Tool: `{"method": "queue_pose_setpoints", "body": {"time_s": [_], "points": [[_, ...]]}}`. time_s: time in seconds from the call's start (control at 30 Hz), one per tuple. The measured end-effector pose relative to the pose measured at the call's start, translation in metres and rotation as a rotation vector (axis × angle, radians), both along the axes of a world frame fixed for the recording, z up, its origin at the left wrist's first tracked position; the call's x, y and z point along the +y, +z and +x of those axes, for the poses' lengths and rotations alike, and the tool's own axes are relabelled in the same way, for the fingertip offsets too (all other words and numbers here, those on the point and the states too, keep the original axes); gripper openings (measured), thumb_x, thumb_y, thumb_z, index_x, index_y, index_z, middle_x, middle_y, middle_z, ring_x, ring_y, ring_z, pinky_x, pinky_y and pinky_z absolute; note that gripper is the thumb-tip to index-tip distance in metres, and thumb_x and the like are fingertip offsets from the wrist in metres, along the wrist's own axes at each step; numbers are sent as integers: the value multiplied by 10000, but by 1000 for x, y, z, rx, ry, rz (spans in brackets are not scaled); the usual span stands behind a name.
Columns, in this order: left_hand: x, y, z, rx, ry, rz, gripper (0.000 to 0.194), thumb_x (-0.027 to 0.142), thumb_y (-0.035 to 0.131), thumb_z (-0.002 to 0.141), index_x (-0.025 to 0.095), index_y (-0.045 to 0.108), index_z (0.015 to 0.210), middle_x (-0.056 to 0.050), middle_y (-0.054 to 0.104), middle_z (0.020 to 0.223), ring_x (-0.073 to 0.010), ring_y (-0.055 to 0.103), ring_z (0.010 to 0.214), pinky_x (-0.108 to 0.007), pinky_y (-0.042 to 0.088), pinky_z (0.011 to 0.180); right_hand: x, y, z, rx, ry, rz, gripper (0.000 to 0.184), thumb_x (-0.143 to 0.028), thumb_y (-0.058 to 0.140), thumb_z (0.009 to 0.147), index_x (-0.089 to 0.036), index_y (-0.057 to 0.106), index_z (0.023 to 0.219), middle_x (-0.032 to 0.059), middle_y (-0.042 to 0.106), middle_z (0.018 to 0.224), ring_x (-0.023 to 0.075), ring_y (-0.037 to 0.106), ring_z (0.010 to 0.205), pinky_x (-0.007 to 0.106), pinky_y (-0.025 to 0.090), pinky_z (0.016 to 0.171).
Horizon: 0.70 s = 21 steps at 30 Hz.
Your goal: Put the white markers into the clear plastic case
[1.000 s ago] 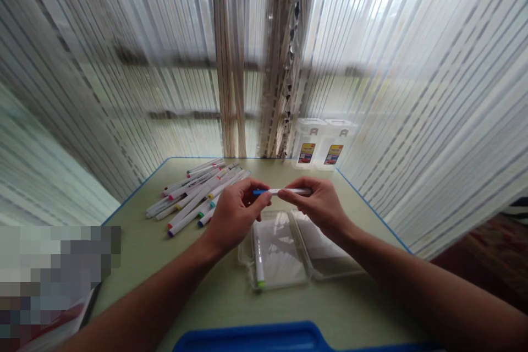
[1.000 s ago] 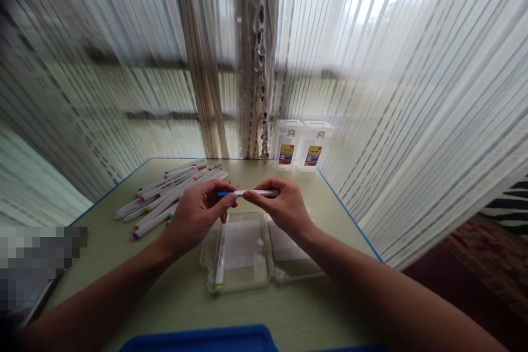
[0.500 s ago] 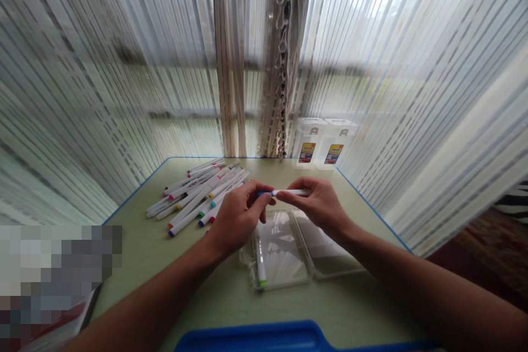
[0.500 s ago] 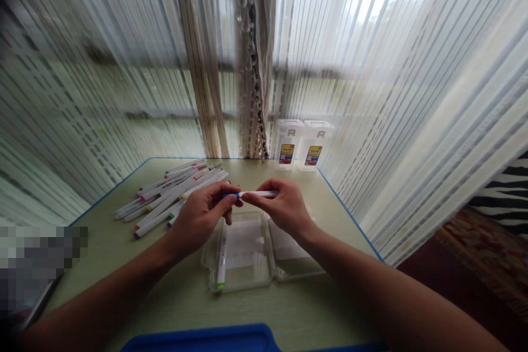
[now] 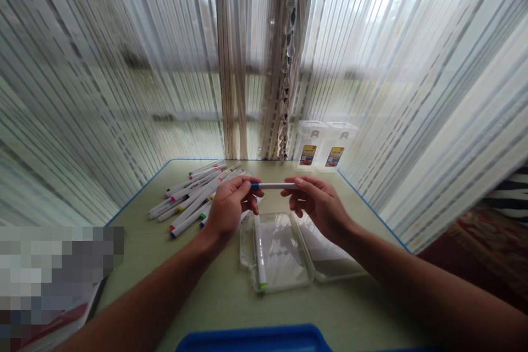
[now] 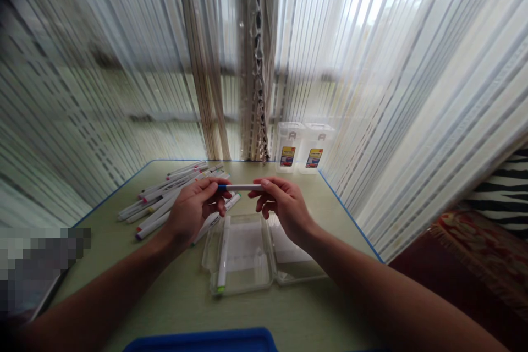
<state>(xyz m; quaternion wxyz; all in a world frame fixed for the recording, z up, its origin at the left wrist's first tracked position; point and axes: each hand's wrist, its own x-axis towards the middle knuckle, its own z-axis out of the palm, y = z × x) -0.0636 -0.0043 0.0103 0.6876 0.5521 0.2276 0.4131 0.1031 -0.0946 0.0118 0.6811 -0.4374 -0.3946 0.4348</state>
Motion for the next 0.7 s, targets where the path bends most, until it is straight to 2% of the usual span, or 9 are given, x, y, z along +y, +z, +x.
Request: {"method": "queue_pose_setpoints", "body": {"time_s": [0.23,0.43,0.57,0.7], "points": [[-2,3,0,-39,26,-45,211,258,581,794,88,629,911,-61,644,664,-116,538,494,-254,467,478,-3,2,-2,34,21,26,265,-351,606,828,-133,709,938,103,733,799,143,591,520,241,389,420],[-3,2,0,-49,67,-23,230,263,572,791,95,631,937,-52,639,680,-108,533,482,-249,463,469,-1,1,-3,49,15,0,259,-343,644,792,-135,718,926,110,739,815,140,594,514,235,397,414],[-3,2,0,-17,87,35,234,264,550,803,105,619,960,-44,637,693,-105,538,487,-247,470,472,0,-3,-2,5,2,-16,275,-354,687,771,-141,723,941,107,742,824,130,595,509,227,403,412],[-4,1,1,77,74,175,229,286,570,813,108,618,950,-43,645,708,-99,539,494,-246,486,488,2,-6,0,-98,-28,-30,292,-377,741,734,-143,732,909,89,731,768,116,581,493,219,411,416]]}}
